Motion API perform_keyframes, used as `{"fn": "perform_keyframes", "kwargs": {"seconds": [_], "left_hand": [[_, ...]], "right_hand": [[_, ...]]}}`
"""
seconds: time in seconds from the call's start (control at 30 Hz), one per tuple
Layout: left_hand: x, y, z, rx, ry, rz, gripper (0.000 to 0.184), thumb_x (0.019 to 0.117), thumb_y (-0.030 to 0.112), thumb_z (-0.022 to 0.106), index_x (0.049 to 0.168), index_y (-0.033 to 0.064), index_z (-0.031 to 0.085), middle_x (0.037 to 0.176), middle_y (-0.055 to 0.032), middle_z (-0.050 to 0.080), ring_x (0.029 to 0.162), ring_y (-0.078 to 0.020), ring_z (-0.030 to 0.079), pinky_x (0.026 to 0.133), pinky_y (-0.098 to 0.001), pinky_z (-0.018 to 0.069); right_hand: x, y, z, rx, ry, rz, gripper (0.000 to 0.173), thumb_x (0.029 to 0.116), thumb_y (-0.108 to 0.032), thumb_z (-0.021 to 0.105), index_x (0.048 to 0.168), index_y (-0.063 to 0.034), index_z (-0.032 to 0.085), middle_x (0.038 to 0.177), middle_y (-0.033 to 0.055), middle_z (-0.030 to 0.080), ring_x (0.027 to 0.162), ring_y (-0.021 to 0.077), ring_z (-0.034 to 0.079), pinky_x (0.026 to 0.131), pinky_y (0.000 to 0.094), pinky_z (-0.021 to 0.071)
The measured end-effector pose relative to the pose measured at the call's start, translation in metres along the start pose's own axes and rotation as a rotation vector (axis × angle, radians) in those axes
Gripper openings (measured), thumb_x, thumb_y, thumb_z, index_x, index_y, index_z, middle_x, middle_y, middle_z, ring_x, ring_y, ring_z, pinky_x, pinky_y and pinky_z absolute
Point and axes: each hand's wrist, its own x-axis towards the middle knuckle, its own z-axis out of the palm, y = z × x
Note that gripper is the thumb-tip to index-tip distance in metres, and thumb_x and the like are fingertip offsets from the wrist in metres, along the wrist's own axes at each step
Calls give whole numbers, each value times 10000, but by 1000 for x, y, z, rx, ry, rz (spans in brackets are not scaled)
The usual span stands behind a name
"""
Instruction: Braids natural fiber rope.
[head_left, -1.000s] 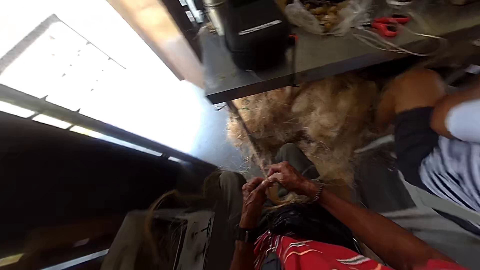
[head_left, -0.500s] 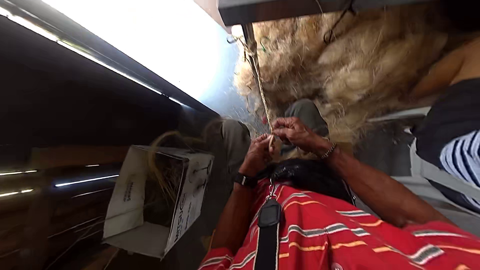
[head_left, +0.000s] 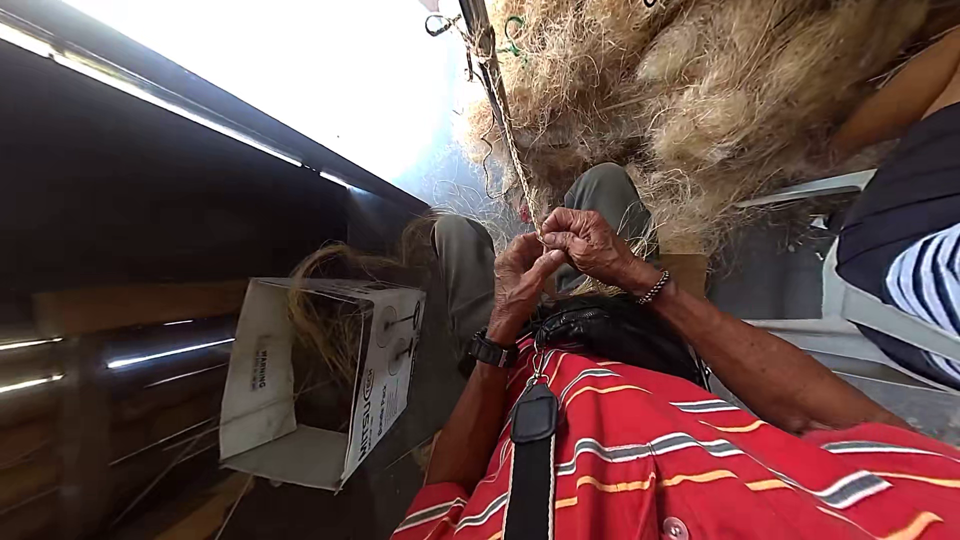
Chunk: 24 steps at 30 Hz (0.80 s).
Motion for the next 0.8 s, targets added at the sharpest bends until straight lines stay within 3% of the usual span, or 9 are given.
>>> {"fn": "perform_keyframes", "kwargs": {"seconds": [0.07,0.17,0.3,0.43,0.53,0.6,0.73,0.77,0.8], "left_hand": [[2,0,3,-5,30,46,90,975,89,655,1052,46,675,816,-16,684,696,-86,649,665,-272,575],[3,-2,3,-6,30,62,113,1007,90,596,921,81,669,692,10,619,570,-74,570,560,-241,513],[-3,-3,2,72,49,-64,142,1026,142,550,940,129,663,650,20,517,467,-54,406,429,-199,361],[-3,-4,0,66,54,-135,151,1024,162,538,990,127,681,617,20,472,438,-53,367,410,-199,336],[0,-4,0,-149,-11,-162,133,1027,156,542,978,140,665,571,42,416,405,-33,333,380,-175,312],[1,-4,-1,-264,-49,-174,133,1031,150,536,984,152,659,588,44,436,403,-23,330,374,-163,311],[1,-6,-2,-413,-71,-175,135,1023,137,529,1035,150,663,568,55,433,397,-14,326,382,-163,307],[1,-5,-2,-468,-77,-166,179,1016,126,529,1093,138,690,634,32,525,399,-13,339,378,-162,312],[1,-4,-3,-516,-105,-151,206,1016,121,515,1115,133,695,808,-18,660,409,-4,360,378,-155,320]], "right_hand": [[0,5,-1,12,5,-23,132,1021,-35,527,913,-41,604,599,36,495,432,68,405,399,184,338],[3,11,-1,7,-4,11,141,1039,-39,490,1006,-39,627,631,19,506,475,62,426,436,190,355],[-2,17,-1,33,-1,89,198,1040,-31,469,1117,-28,651,623,29,514,451,64,418,413,192,348],[-7,14,-7,60,-12,177,260,1033,-36,459,1189,-30,667,593,33,512,417,68,398,385,201,337],[-6,23,-16,227,-51,211,177,1052,-78,487,1117,-37,647,569,44,488,375,63,353,343,190,280],[4,22,-21,300,-75,295,118,1022,-37,514,988,-33,627,556,15,527,378,40,383,348,180,295],[9,29,-33,273,-149,391,144,1013,-13,516,914,-24,620,552,0,543,390,27,412,368,172,325],[7,33,-36,258,-163,395,150,1012,-16,525,901,-22,627,547,4,542,387,30,416,365,174,331],[5,36,-38,243,-178,400,165,1011,-22,533,874,-28,624,540,1,530,386,31,411,365,177,327]]}}
